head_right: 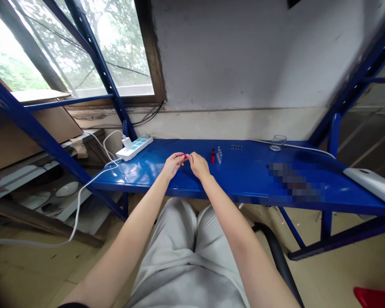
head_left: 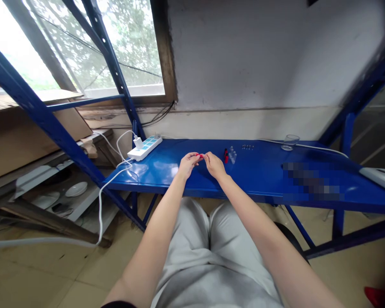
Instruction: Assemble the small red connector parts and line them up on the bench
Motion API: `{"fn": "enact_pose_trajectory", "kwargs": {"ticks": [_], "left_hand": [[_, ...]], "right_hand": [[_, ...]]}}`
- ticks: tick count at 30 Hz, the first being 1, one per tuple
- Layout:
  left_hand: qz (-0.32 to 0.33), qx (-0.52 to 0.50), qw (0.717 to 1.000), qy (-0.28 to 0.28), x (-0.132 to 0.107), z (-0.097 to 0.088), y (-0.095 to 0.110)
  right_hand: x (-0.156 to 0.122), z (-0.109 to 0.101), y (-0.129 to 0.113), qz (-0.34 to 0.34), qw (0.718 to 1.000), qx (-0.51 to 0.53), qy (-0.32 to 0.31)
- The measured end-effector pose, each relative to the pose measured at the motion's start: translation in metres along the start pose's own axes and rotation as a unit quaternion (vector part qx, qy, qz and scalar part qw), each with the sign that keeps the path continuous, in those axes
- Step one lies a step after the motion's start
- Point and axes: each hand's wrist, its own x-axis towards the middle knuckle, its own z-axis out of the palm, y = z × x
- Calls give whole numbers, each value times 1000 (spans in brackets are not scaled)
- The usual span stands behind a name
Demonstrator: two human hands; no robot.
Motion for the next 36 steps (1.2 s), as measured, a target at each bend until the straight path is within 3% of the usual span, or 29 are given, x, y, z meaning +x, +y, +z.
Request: {"fn": "enact_pose_trajectory", "kwargs": {"ticks": [5,12,36], "left_hand": [[-15,12,999,-51,0,0,-5],[-28,23,998,-52,-1,1,-3],[-29,1,999,27,4,-4,-1]], "right_hand": [[-6,-2,1,28,999,-25,-14],[-7,-4,-3,55,998,-42,-8],[-9,-3,-1,53,998,35,12]]}}
